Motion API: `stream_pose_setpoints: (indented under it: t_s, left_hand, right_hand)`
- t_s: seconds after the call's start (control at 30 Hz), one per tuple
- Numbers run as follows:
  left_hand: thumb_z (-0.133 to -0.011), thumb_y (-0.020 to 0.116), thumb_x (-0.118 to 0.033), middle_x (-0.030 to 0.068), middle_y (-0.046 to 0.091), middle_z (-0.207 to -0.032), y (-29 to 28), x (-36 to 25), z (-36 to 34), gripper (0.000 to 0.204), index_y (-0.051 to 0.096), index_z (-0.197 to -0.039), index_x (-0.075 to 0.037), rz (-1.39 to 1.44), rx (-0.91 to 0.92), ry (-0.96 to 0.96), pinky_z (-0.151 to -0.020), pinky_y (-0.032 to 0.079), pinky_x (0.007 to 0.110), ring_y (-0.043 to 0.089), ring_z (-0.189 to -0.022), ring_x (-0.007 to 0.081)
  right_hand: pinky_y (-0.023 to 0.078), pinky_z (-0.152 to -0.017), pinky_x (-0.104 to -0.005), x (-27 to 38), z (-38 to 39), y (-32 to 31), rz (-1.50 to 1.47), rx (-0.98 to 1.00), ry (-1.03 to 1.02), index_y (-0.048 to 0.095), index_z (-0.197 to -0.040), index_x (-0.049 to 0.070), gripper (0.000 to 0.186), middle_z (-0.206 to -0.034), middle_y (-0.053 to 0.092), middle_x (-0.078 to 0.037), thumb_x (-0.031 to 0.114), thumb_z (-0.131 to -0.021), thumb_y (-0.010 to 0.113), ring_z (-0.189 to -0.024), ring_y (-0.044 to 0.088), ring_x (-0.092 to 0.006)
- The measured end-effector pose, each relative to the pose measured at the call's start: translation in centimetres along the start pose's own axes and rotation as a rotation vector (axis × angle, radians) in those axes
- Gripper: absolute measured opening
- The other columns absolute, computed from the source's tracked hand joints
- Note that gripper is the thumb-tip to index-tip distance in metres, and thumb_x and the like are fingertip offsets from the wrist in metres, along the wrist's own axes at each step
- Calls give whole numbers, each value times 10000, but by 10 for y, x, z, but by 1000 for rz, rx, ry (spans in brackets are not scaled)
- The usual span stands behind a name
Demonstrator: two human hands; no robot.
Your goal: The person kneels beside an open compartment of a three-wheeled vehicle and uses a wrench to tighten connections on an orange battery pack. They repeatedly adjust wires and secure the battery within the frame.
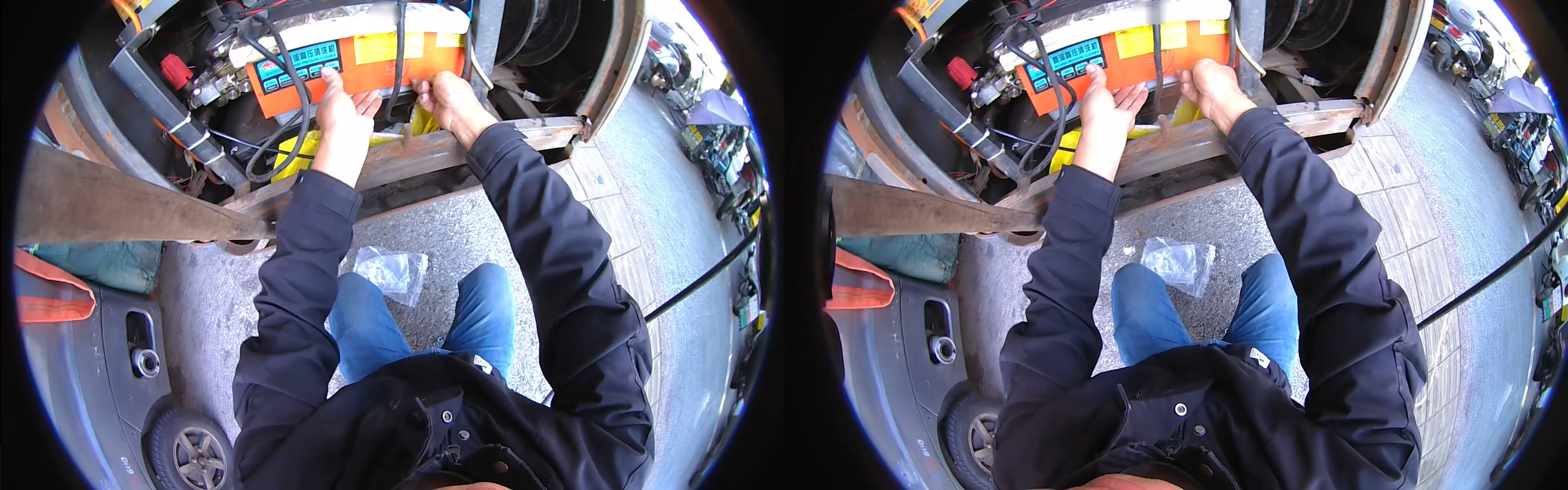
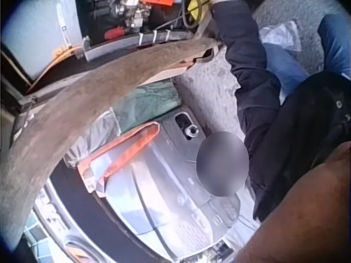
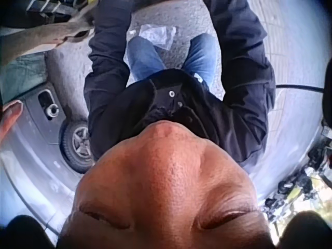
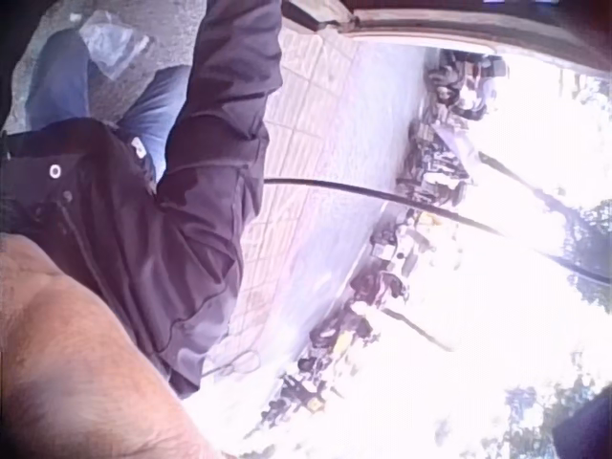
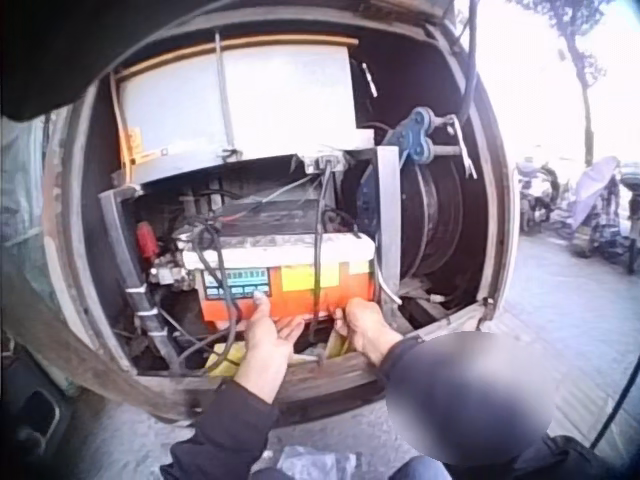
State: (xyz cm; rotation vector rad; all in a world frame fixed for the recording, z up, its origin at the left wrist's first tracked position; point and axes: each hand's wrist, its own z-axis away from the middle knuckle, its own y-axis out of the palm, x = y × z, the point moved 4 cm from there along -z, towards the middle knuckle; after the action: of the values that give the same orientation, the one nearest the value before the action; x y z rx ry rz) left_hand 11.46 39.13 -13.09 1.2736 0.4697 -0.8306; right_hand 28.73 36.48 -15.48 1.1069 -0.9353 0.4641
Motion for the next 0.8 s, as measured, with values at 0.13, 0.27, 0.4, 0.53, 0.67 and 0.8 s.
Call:
stream_pose_setpoints:
  t_s: [0.13, 0.27, 0.4, 0.53, 0.67, 0.8]
  left_hand:
    - [-970, 602, -625, 230, 592, -1183, 12, -12, 0, 752, 458, -1377, -10, -61, 92, 39, -1055, 522, 542, 649, -1151, 399]
    - [-1000, 535, -650, 246, 662, -1124, 14, -21, -2, 734, 540, -1307, 17, -117, -1, 71, -1079, 460, 556, 654, -1147, 397]
    - [-995, 569, -617, 247, 595, -1243, 24, -31, -9, 704, 479, -1391, -42, -117, 59, 103, -1119, 443, 578, 611, -1225, 415]
    - [-1008, 551, -609, 264, 607, -1257, 31, -33, -5, 692, 492, -1379, -28, -124, 28, 97, -1128, 434, 581, 619, -1226, 418]
    - [-1009, 552, -610, 246, 649, -1173, 22, -30, -10, 701, 513, -1331, 11, -132, 3, 103, -1063, 484, 558, 671, -1114, 395]
    - [-1011, 544, -615, 246, 680, -1121, 23, -27, -9, 697, 536, -1312, 15, -135, -33, 113, -1030, 511, 550, 691, -1078, 393]
  right_hand:
    - [550, -556, -228, 3, -4, -3, 2, 70, -76, 637, -1161, -40, 295, -920, 723, -106, 1, -978, 410, -656, 644, -103]
    - [554, -601, -237, 4, 6, 6, 7, 58, -87, 655, -1139, -29, 236, -932, 727, -95, 20, -1000, 470, -697, 656, -111]
    - [609, -684, -275, 7, 8, 8, 72, 95, -147, 643, -1194, -53, 289, -1001, 738, -139, 11, -996, 443, -774, 713, -152]
    - [631, -679, -288, 7, -1, 8, 71, 77, -189, 636, -1218, -73, 332, -1009, 749, -164, 14, -992, 409, -779, 746, -180]
    - [578, -624, -255, 4, 4, 15, 26, -33, -146, 669, -1078, -14, 211, -865, 725, -82, 41, -1022, 473, -686, 667, -125]
    - [537, -574, -241, -1, -2, 8, 19, -66, -94, 652, -1010, 21, 209, -829, 697, -45, 70, -1030, 449, -663, 624, -101]
